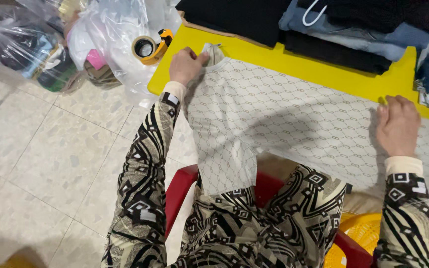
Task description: The person folds a patterned shirt on a yellow table, then places it into a clear plastic bag. They add several folded garments, including black and blue jeans and a dark t-shirt, into the same bag. The person smooths the items inside the bag and adjusts the bag opening.
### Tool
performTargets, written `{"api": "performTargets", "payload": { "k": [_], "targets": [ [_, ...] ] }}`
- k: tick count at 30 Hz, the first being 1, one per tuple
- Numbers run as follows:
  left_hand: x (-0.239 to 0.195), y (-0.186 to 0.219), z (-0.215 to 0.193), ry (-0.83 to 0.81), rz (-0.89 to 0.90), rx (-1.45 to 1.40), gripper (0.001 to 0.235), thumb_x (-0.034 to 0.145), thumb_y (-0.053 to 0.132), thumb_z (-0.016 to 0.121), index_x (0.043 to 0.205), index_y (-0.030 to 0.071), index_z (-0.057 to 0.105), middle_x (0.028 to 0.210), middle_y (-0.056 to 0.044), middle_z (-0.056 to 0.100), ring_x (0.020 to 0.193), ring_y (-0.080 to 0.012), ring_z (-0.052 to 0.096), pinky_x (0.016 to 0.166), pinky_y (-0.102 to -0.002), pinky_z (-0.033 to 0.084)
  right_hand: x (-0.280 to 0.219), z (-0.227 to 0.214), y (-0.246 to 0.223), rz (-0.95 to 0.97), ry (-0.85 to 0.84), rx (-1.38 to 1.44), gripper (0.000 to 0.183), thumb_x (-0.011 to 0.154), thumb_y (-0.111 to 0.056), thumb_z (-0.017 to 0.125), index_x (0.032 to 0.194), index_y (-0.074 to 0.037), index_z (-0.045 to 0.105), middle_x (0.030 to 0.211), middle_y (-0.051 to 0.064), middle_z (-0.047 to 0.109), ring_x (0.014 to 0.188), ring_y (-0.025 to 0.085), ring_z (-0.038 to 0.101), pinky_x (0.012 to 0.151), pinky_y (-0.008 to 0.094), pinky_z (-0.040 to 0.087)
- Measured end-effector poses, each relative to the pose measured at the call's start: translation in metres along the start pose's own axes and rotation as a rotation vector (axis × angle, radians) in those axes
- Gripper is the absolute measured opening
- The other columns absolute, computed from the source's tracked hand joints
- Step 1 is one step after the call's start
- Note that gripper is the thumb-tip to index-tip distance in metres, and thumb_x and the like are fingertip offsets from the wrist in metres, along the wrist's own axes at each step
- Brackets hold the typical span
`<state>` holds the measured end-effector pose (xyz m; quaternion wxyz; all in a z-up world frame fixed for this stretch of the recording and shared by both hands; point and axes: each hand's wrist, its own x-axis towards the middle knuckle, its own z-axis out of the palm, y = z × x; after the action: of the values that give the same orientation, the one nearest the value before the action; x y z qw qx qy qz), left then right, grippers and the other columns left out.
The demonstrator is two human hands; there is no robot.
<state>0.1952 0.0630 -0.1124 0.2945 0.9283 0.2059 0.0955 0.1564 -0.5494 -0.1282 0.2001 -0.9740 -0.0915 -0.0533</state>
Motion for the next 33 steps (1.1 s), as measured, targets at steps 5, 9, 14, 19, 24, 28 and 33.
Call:
{"api": "performTargets", "payload": {
  "k": [5,9,14,19,24,28,33],
  "targets": [
    [0.013,-0.009,0.02,0.087,0.193,0.229,0.028,0.088,0.034,0.075,0.098,0.008,0.069,0.095,-0.016,0.07,0.093,-0.0405,0.068,0.082,-0.051,0.054,0.024,0.015,0.022,0.03,-0.015,-0.145,0.066,0.109,-0.049,0.04,0.159,-0.006,0.044,0.167,0.026,0.033,0.154,0.046,0.025,0.117,0.071,0.017],
    [-0.006,-0.015,0.028,0.258,0.23,0.307,0.028,0.091,0.027,0.073,0.103,0.005,0.061,0.099,-0.016,0.068,0.095,-0.0397,0.066,0.079,-0.052,0.052,0.026,0.02,0.031,0.084,-0.052,-0.141,0.072,0.106,-0.055,0.037,0.159,-0.006,0.04,0.167,0.026,0.028,0.154,0.046,0.017,0.117,0.07,0.012],
    [-0.031,-0.026,0.017,0.401,0.221,-0.078,0.036,0.096,0.026,0.072,0.117,0.002,0.055,0.108,-0.017,0.06,0.099,-0.0355,0.059,0.082,-0.047,0.048,0.026,0.003,0.007,0.108,-0.027,-0.144,0.069,0.106,-0.048,0.047,0.158,-0.004,0.039,0.164,0.031,0.026,0.152,0.048,0.018,0.113,0.071,0.009],
    [-0.134,-0.067,-0.019,0.338,0.021,-0.64,0.026,0.115,0.029,0.052,0.112,0.004,0.046,0.104,-0.008,0.049,0.097,-0.0173,0.049,0.089,-0.036,0.046,-0.036,0.0,-0.081,-0.225,0.337,0.034,0.035,0.114,-0.017,0.064,0.146,-0.003,0.055,0.148,0.026,0.047,0.124,0.033,0.049,0.107,0.05,0.043],
    [-0.236,-0.077,-0.007,-0.414,-0.665,-1.077,0.058,0.093,0.056,0.054,0.135,0.019,0.037,0.121,-0.004,0.06,0.104,-0.016,0.06,0.087,-0.037,0.05,-0.131,0.066,-0.227,-1.09,-0.335,-0.075,0.051,0.089,-0.023,0.064,0.135,-0.002,0.056,0.142,0.02,0.056,0.129,0.032,0.057,0.109,0.049,0.045],
    [-0.232,-0.07,-0.005,-0.55,-0.669,-1.001,0.061,0.089,0.039,0.076,0.133,0.022,0.037,0.128,-0.005,0.058,0.106,-0.0114,0.055,0.08,-0.036,0.047,-0.146,0.089,-0.294,-0.848,-0.35,0.276,0.068,0.095,-0.043,0.065,0.145,-0.001,0.045,0.151,0.025,0.046,0.139,0.04,0.045,0.114,0.055,0.036],
    [-0.251,-0.059,-0.014,-0.627,-0.666,-1.095,0.043,0.097,0.042,0.077,0.118,0.011,0.057,0.105,-0.006,0.053,0.083,-0.0167,0.053,0.067,-0.03,0.048,-0.145,0.096,-0.346,-0.507,-0.312,0.64,0.078,0.094,-0.04,0.066,0.151,0.003,0.035,0.152,0.025,0.043,0.141,0.039,0.043,0.115,0.053,0.036]
  ]
}}
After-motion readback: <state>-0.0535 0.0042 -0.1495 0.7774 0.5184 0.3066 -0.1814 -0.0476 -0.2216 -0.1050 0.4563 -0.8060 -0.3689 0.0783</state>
